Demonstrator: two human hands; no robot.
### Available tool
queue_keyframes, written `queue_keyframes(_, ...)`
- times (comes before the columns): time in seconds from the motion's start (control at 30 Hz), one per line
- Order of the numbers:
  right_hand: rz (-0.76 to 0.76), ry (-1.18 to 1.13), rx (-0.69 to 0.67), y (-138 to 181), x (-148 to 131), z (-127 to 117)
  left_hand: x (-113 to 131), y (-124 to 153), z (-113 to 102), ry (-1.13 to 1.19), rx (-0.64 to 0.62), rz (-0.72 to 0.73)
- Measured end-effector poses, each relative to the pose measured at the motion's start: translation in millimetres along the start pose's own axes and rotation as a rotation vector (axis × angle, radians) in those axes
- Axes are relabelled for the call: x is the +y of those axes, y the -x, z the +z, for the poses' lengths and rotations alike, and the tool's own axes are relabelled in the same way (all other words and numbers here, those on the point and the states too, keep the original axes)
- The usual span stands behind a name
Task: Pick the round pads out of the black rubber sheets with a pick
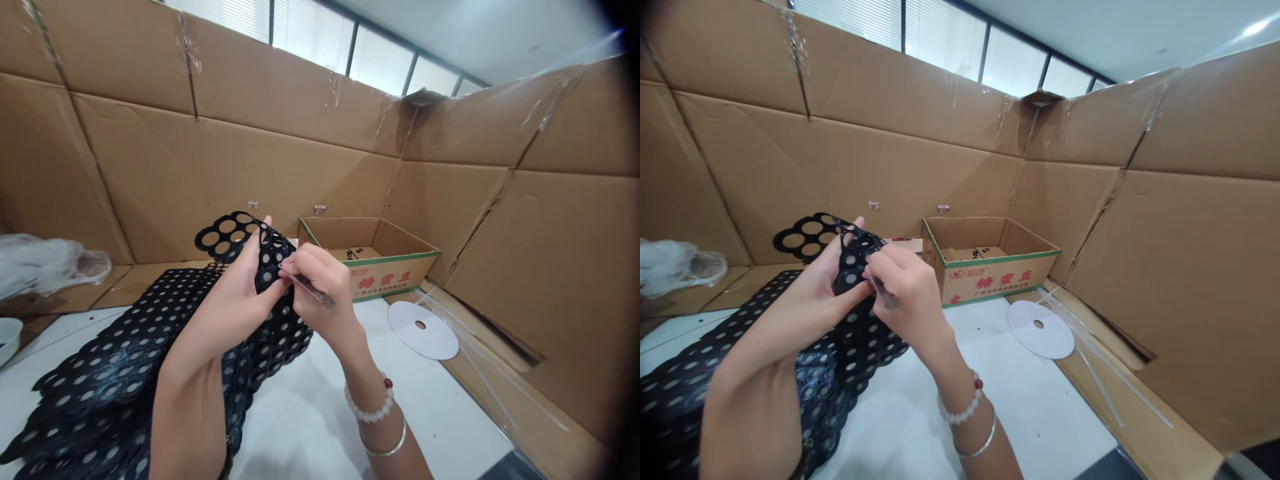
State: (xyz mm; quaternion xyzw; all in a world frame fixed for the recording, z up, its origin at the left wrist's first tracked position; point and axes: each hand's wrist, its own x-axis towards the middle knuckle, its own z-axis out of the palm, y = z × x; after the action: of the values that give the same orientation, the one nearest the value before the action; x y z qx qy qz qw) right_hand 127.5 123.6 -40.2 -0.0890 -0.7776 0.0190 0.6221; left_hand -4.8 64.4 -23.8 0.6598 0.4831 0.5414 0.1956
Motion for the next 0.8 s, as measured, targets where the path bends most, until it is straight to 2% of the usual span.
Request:
queue_keyframes(0.1, 0.002, -0.047, 0.000, -2, 4, -2, 1, 0, 2, -0.022, 0.018, -0.015)
queue_keyframes(0.27, -0.120, -0.035, 0.179, -4, 9, -5, 4, -1, 6, 0.045, 0.018, -0.027)
queue_keyframes(0.5, -0.195, 0.053, 0.269, 8, 11, 10, 8, -2, 6, 0.101, -0.002, -0.050)
queue_keyframes(0.57, -0.137, 0.006, 0.326, 7, 9, 10, 9, -1, 6, 0.157, -0.035, -0.099)
queue_keyframes(0.67, 0.112, -0.165, 0.449, 1, 8, 1, 11, 1, 9, 0.195, -0.132, -0.139)
queue_keyframes(0.73, 0.244, -0.253, 0.531, -5, 14, -12, 12, 1, 9, 0.142, -0.201, -0.102)
queue_keyframes(0.8, 0.296, -0.256, 0.669, -8, 28, -27, 11, 2, 8, 0.067, -0.253, -0.052)
